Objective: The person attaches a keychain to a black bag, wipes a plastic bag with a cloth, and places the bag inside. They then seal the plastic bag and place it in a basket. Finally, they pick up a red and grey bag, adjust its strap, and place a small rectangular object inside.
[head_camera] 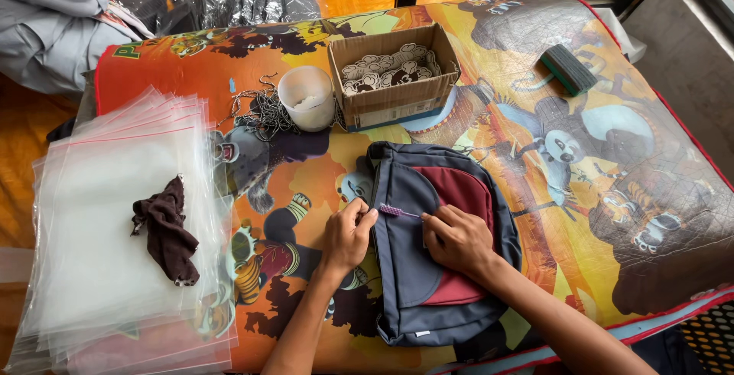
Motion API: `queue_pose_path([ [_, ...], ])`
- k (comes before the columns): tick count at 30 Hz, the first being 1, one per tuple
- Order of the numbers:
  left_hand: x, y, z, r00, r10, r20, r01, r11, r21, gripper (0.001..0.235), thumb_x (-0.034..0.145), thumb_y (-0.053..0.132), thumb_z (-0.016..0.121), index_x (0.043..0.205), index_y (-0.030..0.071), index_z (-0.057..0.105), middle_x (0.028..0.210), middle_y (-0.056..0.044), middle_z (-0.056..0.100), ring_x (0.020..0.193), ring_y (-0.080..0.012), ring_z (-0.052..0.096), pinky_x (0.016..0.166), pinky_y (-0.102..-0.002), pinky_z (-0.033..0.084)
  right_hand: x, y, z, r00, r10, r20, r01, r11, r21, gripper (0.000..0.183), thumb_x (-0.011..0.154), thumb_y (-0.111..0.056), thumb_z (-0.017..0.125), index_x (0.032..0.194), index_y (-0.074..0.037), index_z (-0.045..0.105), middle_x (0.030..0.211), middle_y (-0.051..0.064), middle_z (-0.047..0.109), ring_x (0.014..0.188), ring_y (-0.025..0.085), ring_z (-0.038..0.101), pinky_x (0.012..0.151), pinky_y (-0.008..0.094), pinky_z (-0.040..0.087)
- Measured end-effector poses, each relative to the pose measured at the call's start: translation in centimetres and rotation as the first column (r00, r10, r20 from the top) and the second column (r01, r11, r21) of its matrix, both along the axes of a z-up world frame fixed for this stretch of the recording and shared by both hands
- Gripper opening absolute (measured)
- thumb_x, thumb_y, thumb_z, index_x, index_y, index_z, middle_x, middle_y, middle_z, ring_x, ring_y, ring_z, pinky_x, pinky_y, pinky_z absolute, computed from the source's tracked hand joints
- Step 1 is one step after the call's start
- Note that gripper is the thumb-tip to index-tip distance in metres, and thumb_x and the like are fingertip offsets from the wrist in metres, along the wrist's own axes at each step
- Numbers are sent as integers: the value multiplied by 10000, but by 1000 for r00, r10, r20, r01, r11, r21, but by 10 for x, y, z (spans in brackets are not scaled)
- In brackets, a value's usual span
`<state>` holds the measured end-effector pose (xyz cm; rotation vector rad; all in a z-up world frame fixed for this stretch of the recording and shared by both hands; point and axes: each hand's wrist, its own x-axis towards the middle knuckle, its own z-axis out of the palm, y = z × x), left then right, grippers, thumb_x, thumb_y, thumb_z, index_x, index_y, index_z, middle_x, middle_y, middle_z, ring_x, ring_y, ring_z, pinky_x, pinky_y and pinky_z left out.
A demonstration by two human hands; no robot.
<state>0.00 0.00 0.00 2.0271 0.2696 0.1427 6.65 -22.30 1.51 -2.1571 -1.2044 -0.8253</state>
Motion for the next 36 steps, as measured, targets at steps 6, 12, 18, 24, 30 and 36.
queue_pose_path([
  [6, -2, 0, 4, 1000, 10, 4, -10, 999, -43, 324, 930, 299, 592, 674, 119, 513, 505, -57, 480, 556, -243, 556, 865, -392, 475, -3, -5, 4, 997, 79, 16, -79, 997, 9, 100, 803, -111, 598, 712, -153, 598, 609, 12, 456, 486, 192, 537, 413, 262, 463],
  [12, -2, 0, 4, 1000, 10, 17, -9, 999, -38, 324, 927, 307, 593, 675, 119, 515, 509, -61, 468, 556, -245, 541, 838, -384, 478, -2, -9, 0, 995, 104, 6, -104, 995, 9, 175, 803, -122, 619, 652, -142, 532, 581, 21, 437, 466, 200, 529, 401, 271, 450],
  [18, -1, 0, 2, 999, 12, 36, -11, 1000, -24, 329, 930, 311, 591, 673, 124, 508, 506, -61, 459, 547, -240, 524, 816, -376, 476, -2, -9, 0, 986, 167, -23, -167, 986, 8, 172, 799, -138, 639, 660, -139, 538, 584, 25, 457, 471, 210, 545, 411, 283, 462],
  [24, -3, 0, 0, 999, 24, 49, -23, 1000, -17, 321, 927, 306, 595, 679, 118, 513, 510, -68, 474, 554, -269, 543, 771, -387, 480, 0, -16, -8, 928, 371, -45, -371, 929, 8, 217, 770, -168, 612, 617, -156, 460, 548, 20, 400, 425, 216, 507, 369, 312, 430],
  [30, -1, -2, -2, 998, 33, 54, -34, 999, 9, 324, 931, 323, 596, 691, 117, 525, 510, -75, 496, 567, -308, 581, 749, -412, 491, 2, -19, -14, 869, 494, -30, -493, 870, 27, 193, 737, -159, 578, 602, -177, 440, 532, 3, 391, 399, 195, 478, 361, 304, 411],
  [36, -22, -17, 21, 997, 40, -70, -28, 986, 167, 302, 929, 320, 602, 715, 108, 581, 482, -67, 539, 560, -349, 626, 689, -456, 505, -3, -12, 3, 961, 276, 22, -276, 961, 2, 142, 730, -109, 593, 638, -135, 488, 557, 34, 405, 418, 220, 495, 375, 301, 425],
])
